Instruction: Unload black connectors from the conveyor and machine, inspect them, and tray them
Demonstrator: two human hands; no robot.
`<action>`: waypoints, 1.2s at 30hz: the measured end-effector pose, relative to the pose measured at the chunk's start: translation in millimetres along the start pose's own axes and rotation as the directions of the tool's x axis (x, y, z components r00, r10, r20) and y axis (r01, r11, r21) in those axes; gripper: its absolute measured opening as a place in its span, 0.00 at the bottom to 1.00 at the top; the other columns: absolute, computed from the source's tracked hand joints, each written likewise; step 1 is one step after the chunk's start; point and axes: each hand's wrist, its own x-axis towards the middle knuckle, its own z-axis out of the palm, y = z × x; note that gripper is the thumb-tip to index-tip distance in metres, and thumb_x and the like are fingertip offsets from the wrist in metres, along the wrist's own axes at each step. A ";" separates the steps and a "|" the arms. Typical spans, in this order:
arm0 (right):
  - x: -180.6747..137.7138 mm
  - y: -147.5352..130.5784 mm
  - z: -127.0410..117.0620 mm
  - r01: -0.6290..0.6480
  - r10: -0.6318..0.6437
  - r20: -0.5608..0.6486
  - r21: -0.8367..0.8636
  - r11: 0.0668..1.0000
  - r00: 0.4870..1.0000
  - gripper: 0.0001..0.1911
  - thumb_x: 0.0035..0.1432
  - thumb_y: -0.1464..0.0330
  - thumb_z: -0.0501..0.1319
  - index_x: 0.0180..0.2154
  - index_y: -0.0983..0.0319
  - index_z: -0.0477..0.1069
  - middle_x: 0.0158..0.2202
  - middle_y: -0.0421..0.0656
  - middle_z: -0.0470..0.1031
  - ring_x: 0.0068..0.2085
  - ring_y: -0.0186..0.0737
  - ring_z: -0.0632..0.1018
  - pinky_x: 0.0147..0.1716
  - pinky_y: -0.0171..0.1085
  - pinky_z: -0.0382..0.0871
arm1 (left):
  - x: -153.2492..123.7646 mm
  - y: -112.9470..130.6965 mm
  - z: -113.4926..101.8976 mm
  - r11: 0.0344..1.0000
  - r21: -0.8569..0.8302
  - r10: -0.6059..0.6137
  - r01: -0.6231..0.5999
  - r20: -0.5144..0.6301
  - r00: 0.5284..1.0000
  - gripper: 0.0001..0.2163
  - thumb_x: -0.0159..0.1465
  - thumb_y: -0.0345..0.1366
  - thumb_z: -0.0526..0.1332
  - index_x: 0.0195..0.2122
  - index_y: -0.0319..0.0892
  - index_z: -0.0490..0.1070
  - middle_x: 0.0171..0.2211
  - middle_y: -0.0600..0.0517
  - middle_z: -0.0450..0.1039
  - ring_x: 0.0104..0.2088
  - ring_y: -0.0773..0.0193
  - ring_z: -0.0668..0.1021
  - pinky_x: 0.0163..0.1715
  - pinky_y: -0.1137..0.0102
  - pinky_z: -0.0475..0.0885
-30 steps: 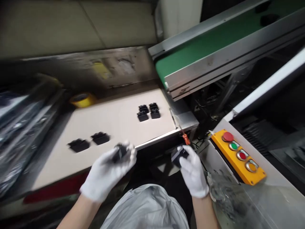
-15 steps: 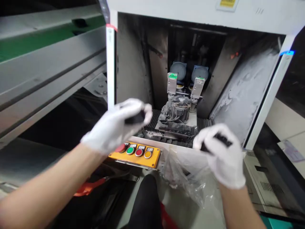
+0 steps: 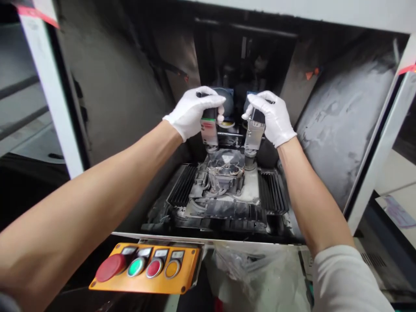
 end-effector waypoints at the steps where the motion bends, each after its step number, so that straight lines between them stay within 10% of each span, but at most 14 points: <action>1: -1.2 -0.2 1.0 0.013 -0.013 -0.004 0.000 1.000 1.000 0.17 0.61 0.57 0.70 0.32 0.60 0.67 0.26 0.35 0.75 0.31 0.36 0.82 0.35 0.38 0.77 | -2.2 -1.2 -0.7 1.000 -0.004 0.017 -0.018 -0.021 1.000 0.09 0.69 0.29 0.64 0.33 0.42 0.65 0.25 0.55 0.70 0.30 0.65 0.77 0.40 0.61 0.77; 14: -17.2 -4.8 12.2 0.002 -0.003 0.020 0.025 1.000 1.000 0.19 0.56 0.57 0.73 0.32 0.58 0.65 0.26 0.33 0.72 0.26 0.34 0.78 0.31 0.36 0.76 | -11.5 -7.2 -3.7 0.997 -0.020 0.071 -0.071 -0.024 0.997 0.15 0.63 0.41 0.72 0.34 0.43 0.65 0.26 0.56 0.73 0.27 0.64 0.77 0.37 0.61 0.76; 19: -12.9 -9.6 11.7 -0.272 0.266 0.057 0.140 0.952 0.962 0.23 0.62 0.45 0.60 0.32 0.58 0.68 0.23 0.37 0.73 0.21 0.38 0.76 0.21 0.37 0.73 | -9.0 -2.1 -0.3 0.972 -0.162 -0.182 0.170 -0.064 0.981 0.20 0.64 0.57 0.63 0.33 0.42 0.70 0.24 0.50 0.75 0.21 0.61 0.76 0.21 0.68 0.69; 27: -12.0 -11.3 17.4 -0.268 0.270 0.002 0.139 0.953 0.963 0.14 0.65 0.55 0.58 0.36 0.59 0.69 0.27 0.38 0.78 0.19 0.34 0.73 0.21 0.35 0.69 | -6.8 2.6 11.1 0.963 -0.252 -0.139 0.094 -0.166 0.976 0.07 0.64 0.35 0.60 0.29 0.42 0.71 0.30 0.51 0.75 0.29 0.64 0.76 0.23 0.68 0.69; 36: -11.8 -12.9 20.5 -0.238 0.242 -0.040 0.088 0.967 0.969 0.08 0.65 0.66 0.52 0.34 0.57 0.67 0.26 0.38 0.80 0.25 0.35 0.76 0.24 0.35 0.68 | -4.3 -3.3 5.8 0.966 -0.248 -0.107 0.073 -0.127 0.986 0.08 0.69 0.34 0.58 0.31 0.42 0.69 0.35 0.50 0.73 0.31 0.63 0.74 0.28 0.66 0.70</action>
